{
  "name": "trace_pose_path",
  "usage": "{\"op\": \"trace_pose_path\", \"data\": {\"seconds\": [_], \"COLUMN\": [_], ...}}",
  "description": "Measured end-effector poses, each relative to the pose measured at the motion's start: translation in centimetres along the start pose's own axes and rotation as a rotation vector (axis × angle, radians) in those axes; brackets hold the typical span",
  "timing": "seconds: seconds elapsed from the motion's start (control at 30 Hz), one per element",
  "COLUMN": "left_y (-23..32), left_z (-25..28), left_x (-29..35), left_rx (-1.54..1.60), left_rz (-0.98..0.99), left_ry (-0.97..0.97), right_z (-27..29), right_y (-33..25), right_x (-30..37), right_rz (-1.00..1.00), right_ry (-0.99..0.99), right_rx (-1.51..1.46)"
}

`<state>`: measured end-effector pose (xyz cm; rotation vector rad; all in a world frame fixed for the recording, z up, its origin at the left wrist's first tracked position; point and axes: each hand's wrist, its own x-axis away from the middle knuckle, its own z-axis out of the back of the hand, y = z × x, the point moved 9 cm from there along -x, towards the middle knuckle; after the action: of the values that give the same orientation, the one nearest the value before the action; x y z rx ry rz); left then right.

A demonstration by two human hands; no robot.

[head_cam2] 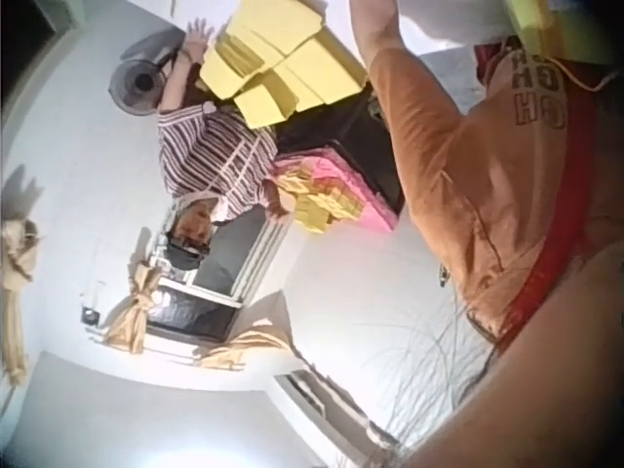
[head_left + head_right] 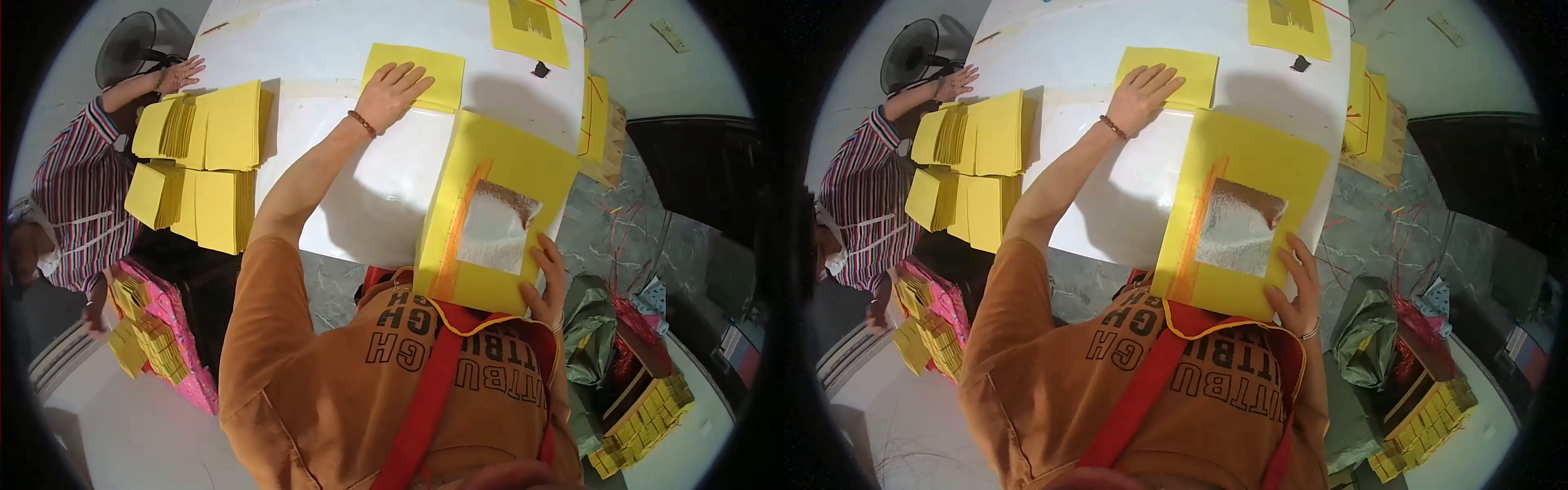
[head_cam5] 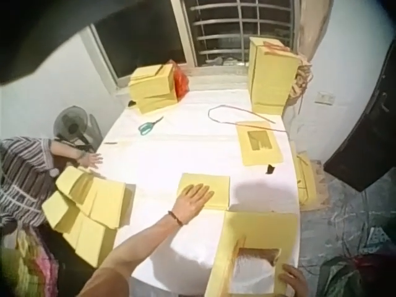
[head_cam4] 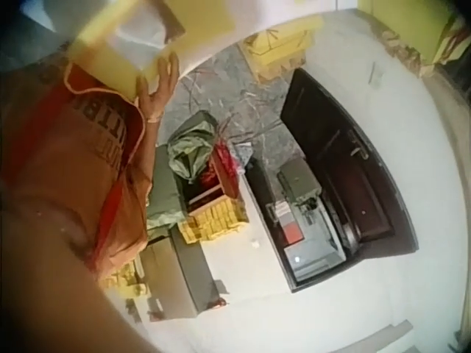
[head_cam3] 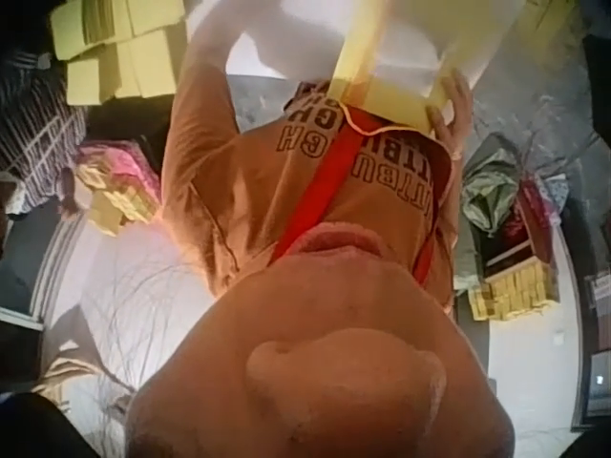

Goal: Folding and bundling stacks of yellow joss paper with a red ribbon.

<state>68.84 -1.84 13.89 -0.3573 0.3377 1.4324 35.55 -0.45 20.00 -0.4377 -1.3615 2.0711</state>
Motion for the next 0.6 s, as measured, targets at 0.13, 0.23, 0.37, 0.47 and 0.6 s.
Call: {"op": "trace_pose_path", "data": {"seconds": [0.13, 0.23, 0.37, 0.47, 0.6], "left_y": [-0.3, -0.9, -0.9, -1.1, -1.2], "left_z": [1.6, -0.6, -2.2, -2.4, -3.1], "left_x": [-1.1, 1.0, 2.1, 2.3, 2.5], "left_rx": [-0.013, -0.010, 0.079, 0.138, 0.147], "left_rz": [0.020, 0.034, 0.043, 0.045, 0.050], "left_ry": [0.048, -0.006, -0.067, -0.115, -0.136], "right_z": [0.1, -0.1, -0.1, -0.2, -0.2], "right_y": [0.4, 0.3, 0.7, 0.8, 1.0], "right_x": [-0.1, -0.2, -0.2, -0.1, -0.2], "right_rz": [-0.009, -0.010, -0.017, -0.029, -0.040], "right_ry": [-0.012, -0.026, -0.016, -0.018, -0.018], "right_rx": [0.003, 0.007, -0.013, -0.013, -0.014]}}
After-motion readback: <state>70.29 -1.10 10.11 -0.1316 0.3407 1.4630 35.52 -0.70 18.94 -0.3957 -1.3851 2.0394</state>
